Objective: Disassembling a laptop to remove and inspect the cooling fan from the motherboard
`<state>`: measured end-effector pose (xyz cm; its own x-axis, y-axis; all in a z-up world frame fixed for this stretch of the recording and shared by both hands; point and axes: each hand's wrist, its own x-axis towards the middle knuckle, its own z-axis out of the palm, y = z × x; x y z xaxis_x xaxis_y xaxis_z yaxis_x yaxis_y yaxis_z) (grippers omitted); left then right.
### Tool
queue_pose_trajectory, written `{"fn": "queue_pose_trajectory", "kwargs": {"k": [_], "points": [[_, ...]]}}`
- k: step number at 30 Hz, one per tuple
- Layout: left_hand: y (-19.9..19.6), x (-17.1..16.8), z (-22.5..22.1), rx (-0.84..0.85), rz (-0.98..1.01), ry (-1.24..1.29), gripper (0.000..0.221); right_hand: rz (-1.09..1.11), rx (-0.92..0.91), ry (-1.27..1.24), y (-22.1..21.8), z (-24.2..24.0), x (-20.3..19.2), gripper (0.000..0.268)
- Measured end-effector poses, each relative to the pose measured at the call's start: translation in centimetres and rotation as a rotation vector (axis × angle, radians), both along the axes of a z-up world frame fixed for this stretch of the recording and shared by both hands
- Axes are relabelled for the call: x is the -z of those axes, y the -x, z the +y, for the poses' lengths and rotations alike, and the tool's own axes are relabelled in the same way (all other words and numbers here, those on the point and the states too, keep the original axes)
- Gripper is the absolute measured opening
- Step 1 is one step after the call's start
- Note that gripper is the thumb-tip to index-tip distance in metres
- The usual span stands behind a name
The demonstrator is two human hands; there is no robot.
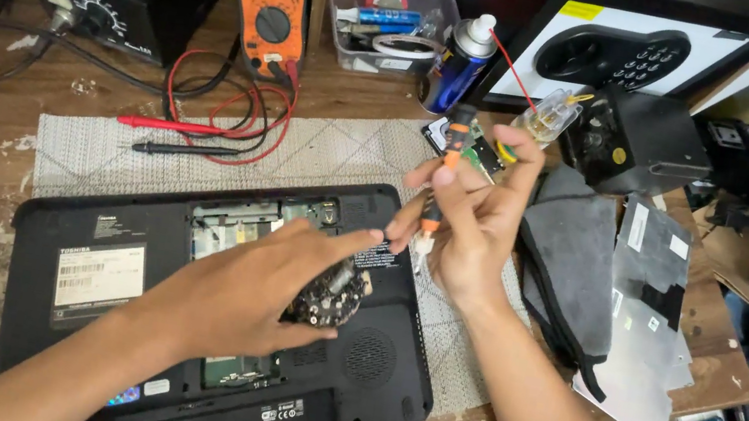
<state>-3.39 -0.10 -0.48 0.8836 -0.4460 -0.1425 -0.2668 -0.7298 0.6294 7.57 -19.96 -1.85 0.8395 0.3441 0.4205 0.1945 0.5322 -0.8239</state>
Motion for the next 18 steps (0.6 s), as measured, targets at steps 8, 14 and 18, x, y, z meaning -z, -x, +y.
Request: {"fn": "queue_pose_trajectory", "kwargs": {"k": [8,14,18], "points": [[-0.1,1.4,0.6,-0.133,0.109,0.177,0.086,0.036,0.046,0.137,0.0,0.1,0.3,0.043],[0.2,1.9,1.4,-0.129,-0.106,0.330,0.081,0.036,0.013,0.139,0.2,0.2,1.1,0.052],[0.0,2.2,1.5,-0.167,-0.444,0.473,0.034,0.146,-0.020,0.082,0.2,0.5,1.4,0.052]]}}
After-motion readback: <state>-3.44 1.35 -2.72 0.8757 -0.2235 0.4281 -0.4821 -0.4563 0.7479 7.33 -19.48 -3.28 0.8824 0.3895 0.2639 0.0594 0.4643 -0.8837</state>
